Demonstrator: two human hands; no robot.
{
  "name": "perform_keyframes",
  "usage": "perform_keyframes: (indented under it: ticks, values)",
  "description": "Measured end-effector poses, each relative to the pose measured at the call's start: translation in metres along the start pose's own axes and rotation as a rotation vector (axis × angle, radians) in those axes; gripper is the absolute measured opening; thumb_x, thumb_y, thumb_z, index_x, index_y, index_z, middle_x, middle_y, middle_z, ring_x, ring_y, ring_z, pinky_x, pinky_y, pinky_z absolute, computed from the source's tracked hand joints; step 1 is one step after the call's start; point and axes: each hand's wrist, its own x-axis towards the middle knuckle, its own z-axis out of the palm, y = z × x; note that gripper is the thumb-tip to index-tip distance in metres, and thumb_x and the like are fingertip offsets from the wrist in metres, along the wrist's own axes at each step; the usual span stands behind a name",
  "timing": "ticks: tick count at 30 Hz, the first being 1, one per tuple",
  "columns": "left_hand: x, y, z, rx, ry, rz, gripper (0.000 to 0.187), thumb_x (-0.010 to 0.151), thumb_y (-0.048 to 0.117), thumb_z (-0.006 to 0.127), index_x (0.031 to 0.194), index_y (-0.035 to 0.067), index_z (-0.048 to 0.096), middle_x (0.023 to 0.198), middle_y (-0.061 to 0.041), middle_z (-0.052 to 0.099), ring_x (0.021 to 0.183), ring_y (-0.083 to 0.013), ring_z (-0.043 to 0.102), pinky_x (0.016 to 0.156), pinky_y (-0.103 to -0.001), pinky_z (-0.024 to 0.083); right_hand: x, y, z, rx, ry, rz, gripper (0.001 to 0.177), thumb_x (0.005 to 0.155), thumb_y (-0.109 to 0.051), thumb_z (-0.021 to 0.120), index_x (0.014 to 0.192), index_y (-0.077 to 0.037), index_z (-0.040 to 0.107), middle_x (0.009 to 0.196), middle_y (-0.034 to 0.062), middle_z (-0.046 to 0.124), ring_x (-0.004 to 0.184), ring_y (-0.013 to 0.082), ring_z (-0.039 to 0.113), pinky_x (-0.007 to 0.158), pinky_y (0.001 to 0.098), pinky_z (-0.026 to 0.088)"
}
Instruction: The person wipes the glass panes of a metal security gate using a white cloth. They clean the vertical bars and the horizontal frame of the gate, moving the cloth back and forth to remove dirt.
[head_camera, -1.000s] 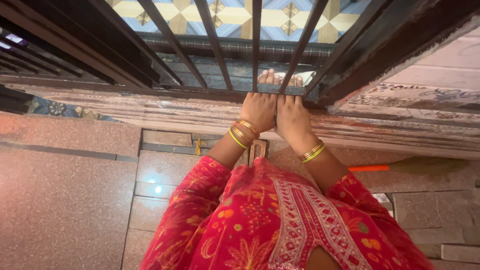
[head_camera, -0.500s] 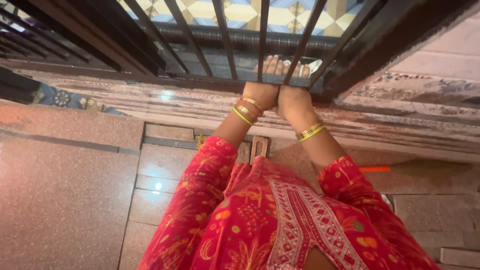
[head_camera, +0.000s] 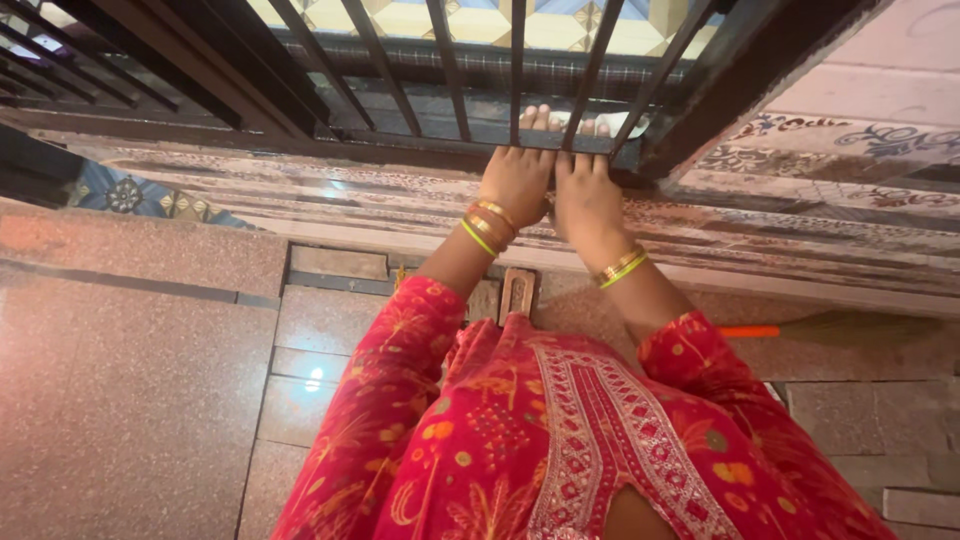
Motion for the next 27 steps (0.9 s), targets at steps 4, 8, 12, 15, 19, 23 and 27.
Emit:
perform_keyframes:
  ticks: [4, 8, 12, 15, 19, 23, 27]
  values:
    - [-0.018, 0.009, -0.004, 0.038, 0.029, 0.0, 0.082, 0.079, 0.025, 0.063, 0.151, -0.004, 0.038, 0.16, -0.027, 0.032, 0.151, -0.0403, 0.028, 0.123, -0.05, 0.021, -0.018, -0.009, -0.006, -0.002, 0.046, 0.048, 0.059, 0.092, -0.009, 0.064, 0.147, 0.005, 0.05, 0.147, 0.0225, 0.049, 0.14, 0.0433, 0.045, 0.096, 0.0428, 0.054]
    - [-0.034, 0.011, 0.0, -0.075, 0.129, 0.009, 0.076, 0.082, 0.022, 0.062, 0.151, -0.004, 0.042, 0.155, -0.023, 0.043, 0.147, -0.038, 0.037, 0.124, -0.051, 0.024, -0.025, -0.021, -0.023, -0.086, 0.172, 0.033, 0.052, 0.093, -0.014, 0.064, 0.143, 0.0, 0.056, 0.138, 0.0174, 0.056, 0.132, 0.0386, 0.051, 0.097, 0.0412, 0.054]
    - [-0.039, 0.004, 0.006, -0.17, 0.252, 0.036, 0.068, 0.083, 0.02, 0.061, 0.147, -0.001, 0.047, 0.148, -0.019, 0.053, 0.14, -0.0354, 0.046, 0.123, -0.051, 0.03, -0.023, -0.026, -0.049, 0.094, 0.125, 0.051, 0.061, 0.078, -0.022, 0.066, 0.134, 0.0, 0.061, 0.13, 0.0208, 0.057, 0.123, 0.0393, 0.052, 0.094, 0.049, 0.047]
    - [-0.044, -0.001, 0.007, -0.171, 0.307, 0.029, 0.065, 0.083, 0.02, 0.062, 0.145, 0.002, 0.05, 0.145, -0.017, 0.055, 0.136, -0.0365, 0.048, 0.121, -0.052, 0.031, -0.022, -0.03, -0.046, -0.037, 0.12, 0.037, 0.051, 0.083, -0.024, 0.067, 0.128, -0.002, 0.064, 0.126, 0.0175, 0.059, 0.126, 0.0352, 0.052, 0.104, 0.051, 0.042]
    - [-0.054, -0.015, 0.007, -0.073, 0.399, 0.004, 0.058, 0.088, 0.018, 0.063, 0.144, 0.006, 0.052, 0.145, -0.012, 0.056, 0.138, -0.0328, 0.05, 0.124, -0.051, 0.033, -0.021, -0.031, -0.014, -0.118, 0.194, -0.083, 0.038, 0.096, -0.021, 0.069, 0.13, -0.006, 0.064, 0.129, 0.0118, 0.057, 0.136, 0.0293, 0.051, 0.116, 0.0559, 0.038]
    - [-0.058, -0.03, -0.002, -0.129, 0.356, -0.007, 0.064, 0.082, 0.022, 0.063, 0.142, 0.002, 0.054, 0.14, -0.016, 0.057, 0.132, -0.036, 0.051, 0.119, -0.052, 0.034, -0.018, -0.031, 0.002, -0.015, 0.218, -0.136, 0.055, 0.093, -0.015, 0.069, 0.143, 0.002, 0.055, 0.14, 0.0197, 0.054, 0.141, 0.0363, 0.048, 0.122, 0.0477, 0.037]
    - [-0.055, -0.032, -0.004, -0.143, 0.291, -0.038, 0.06, 0.085, 0.023, 0.061, 0.14, 0.002, 0.055, 0.137, -0.016, 0.059, 0.13, -0.0353, 0.052, 0.118, -0.052, 0.035, -0.008, -0.029, -0.01, 0.17, 0.143, -0.093, 0.074, 0.077, -0.018, 0.072, 0.142, 0.009, 0.049, 0.14, 0.0301, 0.05, 0.132, 0.0463, 0.047, 0.116, 0.0553, 0.034]
